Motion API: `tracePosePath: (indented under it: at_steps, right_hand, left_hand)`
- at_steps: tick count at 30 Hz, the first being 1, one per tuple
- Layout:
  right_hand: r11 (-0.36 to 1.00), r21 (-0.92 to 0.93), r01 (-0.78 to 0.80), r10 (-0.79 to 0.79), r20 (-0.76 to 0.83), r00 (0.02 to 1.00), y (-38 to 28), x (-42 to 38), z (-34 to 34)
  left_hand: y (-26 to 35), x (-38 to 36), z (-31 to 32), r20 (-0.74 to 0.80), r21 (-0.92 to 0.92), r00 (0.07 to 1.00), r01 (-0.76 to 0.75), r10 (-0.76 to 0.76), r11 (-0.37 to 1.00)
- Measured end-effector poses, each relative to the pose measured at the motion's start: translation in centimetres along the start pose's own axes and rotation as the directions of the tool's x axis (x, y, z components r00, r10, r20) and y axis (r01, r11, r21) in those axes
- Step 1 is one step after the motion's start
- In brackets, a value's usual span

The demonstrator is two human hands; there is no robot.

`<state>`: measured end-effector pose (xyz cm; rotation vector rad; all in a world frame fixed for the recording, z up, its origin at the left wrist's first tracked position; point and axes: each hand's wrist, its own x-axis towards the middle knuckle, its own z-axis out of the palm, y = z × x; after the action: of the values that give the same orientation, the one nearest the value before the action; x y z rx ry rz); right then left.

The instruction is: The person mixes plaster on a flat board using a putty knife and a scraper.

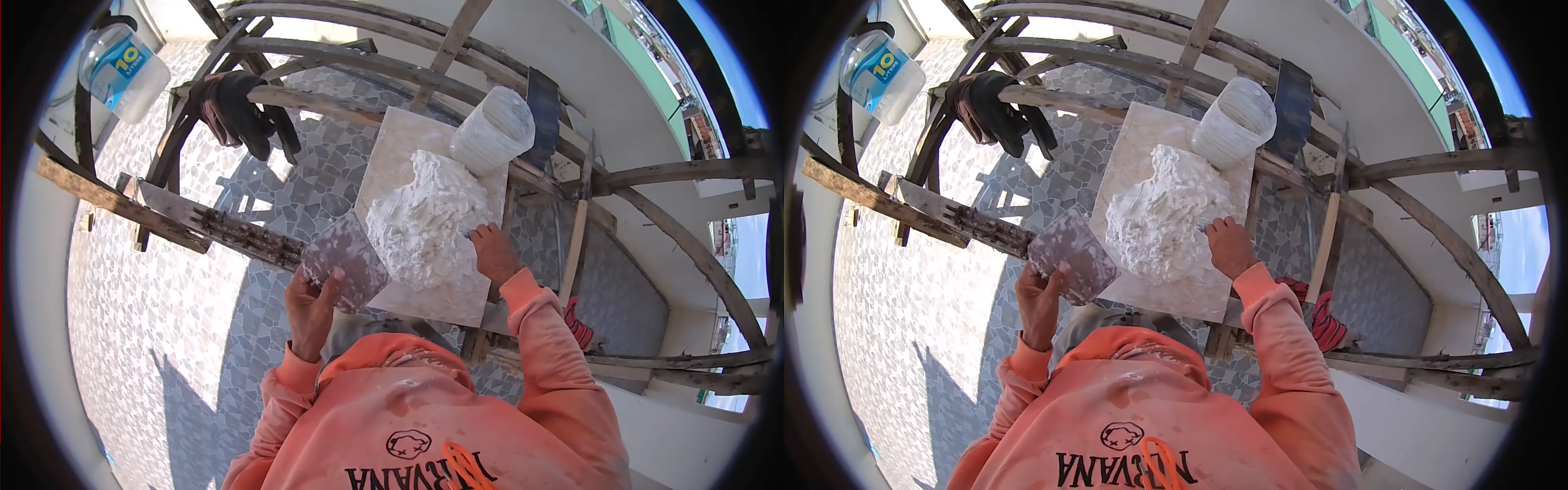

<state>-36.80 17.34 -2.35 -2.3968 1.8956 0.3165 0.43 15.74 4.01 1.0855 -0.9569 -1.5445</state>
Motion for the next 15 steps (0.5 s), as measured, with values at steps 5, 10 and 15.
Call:
tracePosePath:
  at_steps: [5,10,15]
  right_hand:
    - [0.983,-0.137,0.121,-0.107,0.104,0.989,-4.8,1.0,3.0]
    - [0.992,0.106,0.07,-0.073,0.026,0.997,-1.7,0.3,-1.7]
    - [0.988,-0.085,0.127,-0.12,0.082,0.989,-5.4,0.3,2.0]
  left_hand:
    - [-0.4,0.0,-0.7,0.006,0.017,1.0,0.011,-0.011,1.0]
    - [-0.2,-0.3,-0.8,0.006,-0.004,1.0,-0.003,0.003,1.0]
    - [-0.7,-0.6,-1.0,0.007,0.01,0.999,0.035,-0.036,0.999]
